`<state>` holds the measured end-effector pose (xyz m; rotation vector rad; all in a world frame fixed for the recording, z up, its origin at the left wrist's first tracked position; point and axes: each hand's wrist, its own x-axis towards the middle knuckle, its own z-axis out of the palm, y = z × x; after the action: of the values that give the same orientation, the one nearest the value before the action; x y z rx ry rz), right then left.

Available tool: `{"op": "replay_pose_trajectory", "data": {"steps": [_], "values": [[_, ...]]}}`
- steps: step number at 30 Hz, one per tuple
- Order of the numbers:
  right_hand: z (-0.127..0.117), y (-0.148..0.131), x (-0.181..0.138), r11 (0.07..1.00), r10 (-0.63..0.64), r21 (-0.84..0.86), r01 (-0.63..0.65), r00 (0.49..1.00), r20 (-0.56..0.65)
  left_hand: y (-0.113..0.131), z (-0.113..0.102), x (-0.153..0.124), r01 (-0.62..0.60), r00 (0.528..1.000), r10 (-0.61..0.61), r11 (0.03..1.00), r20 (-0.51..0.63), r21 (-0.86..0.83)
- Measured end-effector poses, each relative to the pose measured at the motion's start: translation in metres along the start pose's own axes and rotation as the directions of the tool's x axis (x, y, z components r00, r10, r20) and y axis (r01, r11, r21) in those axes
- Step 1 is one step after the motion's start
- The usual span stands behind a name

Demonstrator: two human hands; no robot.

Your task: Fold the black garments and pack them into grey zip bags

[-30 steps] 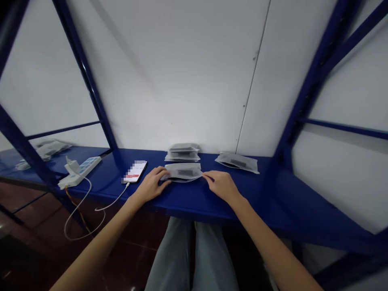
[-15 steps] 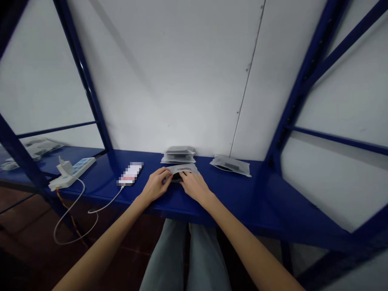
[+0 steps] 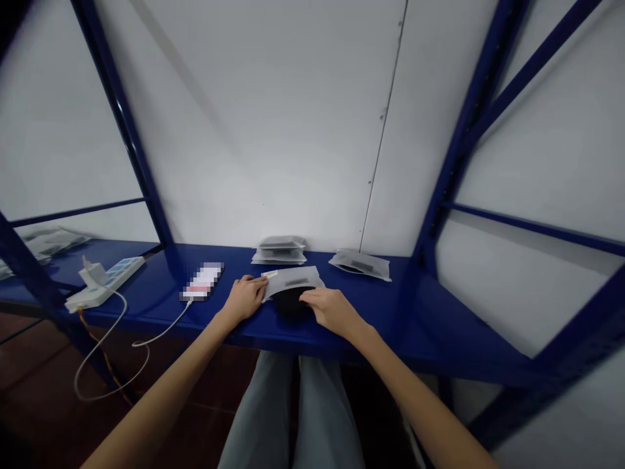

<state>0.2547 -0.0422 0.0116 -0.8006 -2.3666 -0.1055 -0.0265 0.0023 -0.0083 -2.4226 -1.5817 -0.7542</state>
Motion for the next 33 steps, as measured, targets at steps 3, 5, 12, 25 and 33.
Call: {"op": "replay_pose_trajectory", "data": {"steps": [3, 5, 12, 25, 33], "values": [[-0.018, -0.009, -0.026, 0.999, 0.009, 0.048, -0.008, 1.0, -0.019, 0.001, 0.0, 0.001, 0.017, 1.0, -0.017, 1.0, -0.001, -0.017], [-0.025, -0.017, -0.038, 0.995, 0.008, 0.101, -0.004, 0.999, -0.039, 0.007, 0.003, 0.005, 0.032, 0.999, -0.032, 0.999, 0.005, -0.02], [-0.014, -0.044, -0.027, 0.98, -0.004, 0.2, -0.011, 0.997, 0.076, 0.055, 0.025, 0.037, 0.058, 0.998, -0.049, 0.968, 0.046, -0.242], [-0.028, 0.023, -0.015, 0.953, 0.268, -0.146, -0.265, 0.963, 0.006, 0.062, -0.071, -0.062, -0.359, 0.911, 0.408, 0.856, 0.061, -0.371], [-0.044, 0.005, -0.048, 0.937, 0.214, -0.309, -0.162, 0.966, 0.142, 0.016, -0.073, -0.074, -0.22, 0.962, 0.251, 0.948, 0.112, -0.231]]}}
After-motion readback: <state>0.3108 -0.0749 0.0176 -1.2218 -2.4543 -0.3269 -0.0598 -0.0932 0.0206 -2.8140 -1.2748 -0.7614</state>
